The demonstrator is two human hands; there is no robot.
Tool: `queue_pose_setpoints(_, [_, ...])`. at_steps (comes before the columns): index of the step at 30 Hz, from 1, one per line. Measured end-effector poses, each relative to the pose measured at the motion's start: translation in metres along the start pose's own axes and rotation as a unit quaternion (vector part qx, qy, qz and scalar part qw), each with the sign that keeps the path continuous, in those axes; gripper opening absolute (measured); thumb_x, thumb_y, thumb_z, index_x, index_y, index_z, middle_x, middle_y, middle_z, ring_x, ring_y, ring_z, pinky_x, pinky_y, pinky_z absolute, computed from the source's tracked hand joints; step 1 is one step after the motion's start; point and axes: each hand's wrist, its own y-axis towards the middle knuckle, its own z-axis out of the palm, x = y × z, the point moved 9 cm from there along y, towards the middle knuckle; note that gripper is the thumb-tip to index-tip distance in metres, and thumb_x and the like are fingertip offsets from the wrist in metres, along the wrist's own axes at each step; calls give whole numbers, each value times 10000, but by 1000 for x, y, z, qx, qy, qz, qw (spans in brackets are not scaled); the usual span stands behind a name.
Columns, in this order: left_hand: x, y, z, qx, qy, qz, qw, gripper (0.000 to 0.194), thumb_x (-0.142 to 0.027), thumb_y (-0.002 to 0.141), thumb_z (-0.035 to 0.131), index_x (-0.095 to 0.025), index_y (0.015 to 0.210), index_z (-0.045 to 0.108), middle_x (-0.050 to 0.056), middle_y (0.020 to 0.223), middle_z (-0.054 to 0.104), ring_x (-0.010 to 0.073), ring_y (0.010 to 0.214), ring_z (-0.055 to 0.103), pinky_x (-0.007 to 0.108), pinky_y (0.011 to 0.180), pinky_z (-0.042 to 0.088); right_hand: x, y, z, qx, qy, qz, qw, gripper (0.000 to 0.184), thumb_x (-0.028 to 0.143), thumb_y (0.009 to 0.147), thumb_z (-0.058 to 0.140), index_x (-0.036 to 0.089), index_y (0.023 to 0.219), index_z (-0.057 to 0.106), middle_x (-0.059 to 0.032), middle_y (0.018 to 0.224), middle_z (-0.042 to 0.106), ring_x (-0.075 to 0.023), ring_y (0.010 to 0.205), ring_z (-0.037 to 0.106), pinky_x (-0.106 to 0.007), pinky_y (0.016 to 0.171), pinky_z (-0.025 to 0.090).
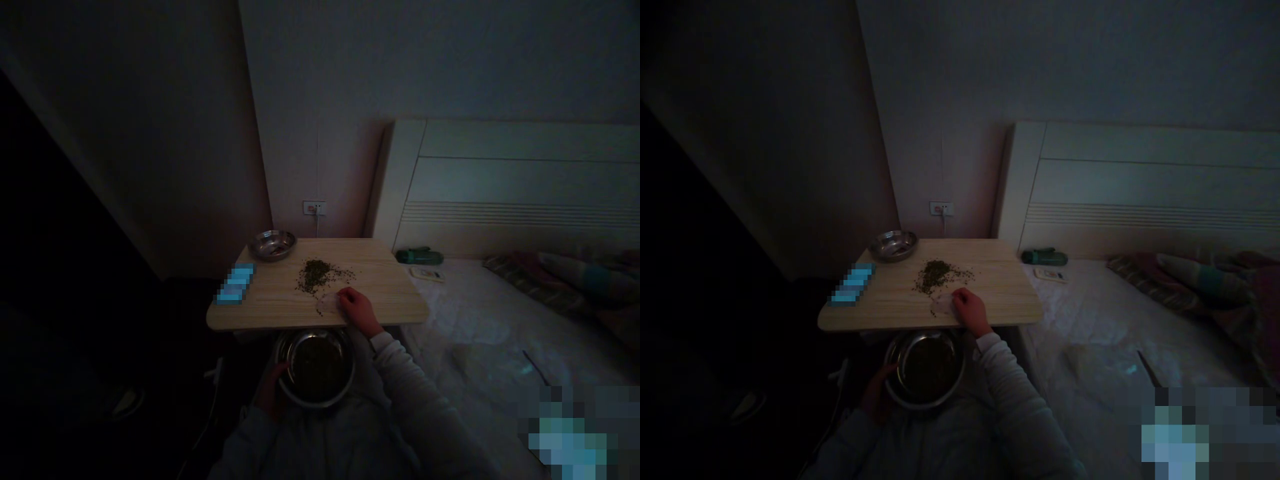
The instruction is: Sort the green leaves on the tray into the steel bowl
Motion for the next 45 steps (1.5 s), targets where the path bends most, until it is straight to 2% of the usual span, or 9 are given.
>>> queue_pose_setpoints(3, [2, -5, 1, -19, 7, -26, 999, 146, -142, 692, 595, -204, 570, 647, 57, 585, 697, 283, 861, 692, 409, 856, 512, -1, 0, 3, 4, -14, -4, 1000, 223, 241, 769, 481, 200, 871, 676, -35, 816, 694, -178, 759, 598, -280, 704, 434])
queue_pose_setpoints(8, [0, -12, 4, -33, -15, -29, 999, 172, -129, 707, 584, -188, 555, 638, 53, 561, 687, 241, 744, 702, 369, 807, 530, -1, 0, 7, 17, -31, -6, 999, 240, 249, 785, 482, 203, 898, 689, -33, 815, 699, -177, 772, 605, -273, 727, 435])
queue_pose_setpoints(12, [1, -10, 2, -34, -21, -31, 999, 164, -111, 695, 595, -186, 558, 644, 48, 550, 680, 242, 749, 703, 369, 809, 530, 2, -1, 9, 36, -44, -5, 998, 251, 251, 775, 495, 205, 913, 699, -35, 825, 702, -187, 783, 606, -275, 722, 434])
queue_pose_setpoints(19, [-1, -2, -6, -40, 2, 4, 999, 150, -131, 688, 596, -199, 569, 659, 48, 587, 697, 251, 825, 700, 373, 847, 516, 6, -4, 9, 68, -28, -7, 997, 249, 236, 751, 513, 215, 900, 711, -24, 836, 710, -181, 787, 605, -263, 699, 419])
queue_pose_setpoints(24, [0, -3, -5, -31, 11, -13, 999, 129, -150, 676, 601, -189, 566, 655, 79, 608, 702, 274, 824, 699, 396, 828, 523, 6, -5, 12, 85, -27, -5, 996, 252, 229, 732, 528, 208, 897, 717, -24, 809, 707, -176, 762, 598, -258, 679, 408])
queue_pose_setpoints(30, [-4, 5, -13, -32, 16, 27, 999, 54, -175, 620, 628, -215, 623, 664, 62, 639, 707, 301, 938, 676, 412, 852, 513, 10, -10, 16, 113, -7, -24, 993, 256, 221, 711, 530, 203, 876, 725, -17, 771, 703, -168, 730, 594, -258, 677, 413])
queue_pose_setpoints(35, [-7, 8, -16, -54, 14, 60, 997, 103, -170, 615, 602, -236, 541, 631, 55, 600, 690, 319, 991, 653, 418, 882, 499, 8, -13, 23, 131, 27, -38, 990, 212, 228, 674, 546, 205, 796, 718, -6, 692, 677, -159, 675, 569, -262, 664, 398])
queue_pose_setpoints(39, [-2, 9, -15, -43, 16, 27, 999, 80, -176, 628, 610, -218, 567, 641, 70, 634, 705, 303, 927, 676, 418, 855, 510, 2, -9, 18, 104, 144, -10, 984, 181, 256, 653, 532, 186, 736, 676, 4, 665, 636, -146, 652, 532, -264, 650, 394])
queue_pose_setpoints(45, [0, 11, -17, -54, 9, 19, 998, 103, -202, 650, 593, -227, 683, 687, 64, 634, 707, 309, 993, 657, 430, 901, 488, -17, -3, -8, -21, 301, 67, 951, 196, 319, 625, 530, 196, 744, 626, 35, 578, 537, -133, 594, 459, -255, 585, 359])
